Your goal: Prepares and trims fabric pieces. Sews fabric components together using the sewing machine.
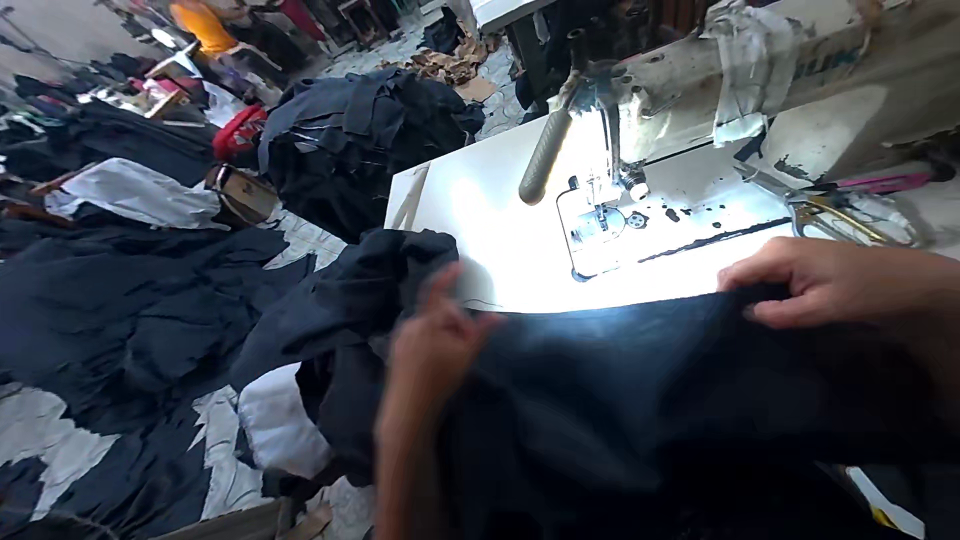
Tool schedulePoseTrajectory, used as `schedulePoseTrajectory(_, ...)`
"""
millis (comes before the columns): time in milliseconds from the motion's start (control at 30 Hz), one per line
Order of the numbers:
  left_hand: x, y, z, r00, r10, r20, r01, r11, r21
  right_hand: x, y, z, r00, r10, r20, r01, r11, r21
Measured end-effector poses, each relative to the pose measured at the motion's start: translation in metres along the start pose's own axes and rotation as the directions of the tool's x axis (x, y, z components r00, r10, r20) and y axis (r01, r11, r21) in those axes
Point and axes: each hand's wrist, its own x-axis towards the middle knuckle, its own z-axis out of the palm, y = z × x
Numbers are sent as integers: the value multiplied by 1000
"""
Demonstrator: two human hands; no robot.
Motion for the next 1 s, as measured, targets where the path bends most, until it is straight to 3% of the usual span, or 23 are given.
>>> schedulePoseTrajectory(33, 6, 31, 20, 976, 37, 217, -33, 999, -24, 2, -11, 1, 995, -101, -24, 102, 995, 11)
schedulePoseTrajectory(100, 25, 71, 51, 752, -80, 654, 28, 996, 90, 1, -38, 2, 955, -297, -23, 296, 954, -44)
schedulePoseTrajectory(133, 32, 69, 64, 667, -137, 732, 64, 990, 127, -5, -50, 1, 933, -360, -8, 358, 930, -83)
schedulePoseTrajectory(167, 35, 57, 70, 654, -153, 740, 107, 988, 110, -13, -58, -3, 918, -396, 2, 393, 912, -113)
schedulePoseTrajectory(200, 35, 40, 68, 699, -136, 702, 135, 989, 57, -21, -61, -8, 920, -392, -10, 385, 909, -159)
schedulePoseTrajectory(233, 32, 22, 58, 787, -93, 610, 126, 992, -12, -26, -60, -14, 936, -348, -51, 327, 914, -242)
schedulePoseTrajectory(267, 27, 6, 45, 905, -44, 422, 92, 991, -93, -26, -54, -24, 950, -287, -119, 228, 904, -362)
schedulePoseTrajectory(300, 24, -10, 31, 990, -16, 143, 37, 989, -145, -22, -45, -37, 949, -260, -177, 128, 834, -537)
schedulePoseTrajectory(333, 23, -23, 15, 991, -28, -133, 7, 988, -154, -14, -37, -50, 928, -272, -254, 18, 716, -698)
schedulePoseTrajectory(400, 22, -44, -19, 865, -40, -500, -20, 993, -116, -2, -26, -62, 833, -402, -379, -112, 549, -828)
schedulePoseTrajectory(467, 10, -60, -37, 794, 7, -608, -17, 1000, -11, 0, -23, -61, 730, -542, -415, -97, 520, -849)
schedulePoseTrajectory(533, -11, -65, -38, 860, 21, -509, 34, 995, 99, -8, -8, -39, 730, -527, -436, 32, 664, -747)
schedulePoseTrajectory(600, -35, -61, -35, 978, -100, -182, 132, 976, 175, -20, 24, 2, 813, -416, -408, 87, 779, -621)
schedulePoseTrajectory(633, -45, -60, -35, 970, -240, 42, 227, 953, 203, -26, 39, 26, 865, -345, -365, 85, 817, -571)
schedulePoseTrajectory(700, -55, -64, -29, 776, -514, 364, 431, 855, 288, -40, 59, 68, 942, -218, -255, 69, 870, -488)
schedulePoseTrajectory(733, -56, -63, -25, 699, -583, 414, 494, 812, 310, -45, 62, 82, 964, -168, -207, 55, 886, -460)
schedulePoseTrajectory(767, -53, -52, -23, 685, -591, 427, 513, 807, 293, -46, 62, 89, 975, -131, -180, 42, 903, -428)
schedulePoseTrajectory(833, -36, -7, -13, 822, -420, 385, 379, 907, 181, -38, 62, 94, 969, -122, -217, 33, 926, -375)
schedulePoseTrajectory(900, -7, 42, 28, 961, -47, 274, 53, 999, -13, -22, 61, 95, 964, -93, -249, -7, 928, -372)
schedulePoseTrajectory(967, 26, 75, 91, 934, 267, 237, -214, 950, -225, -9, 64, 92, 977, 60, -204, -140, 904, -405)
schedulePoseTrajectory(1000, 38, 83, 122, 911, 324, 255, -256, 930, -264, -7, 69, 85, 966, 171, -192, -238, 878, -415)
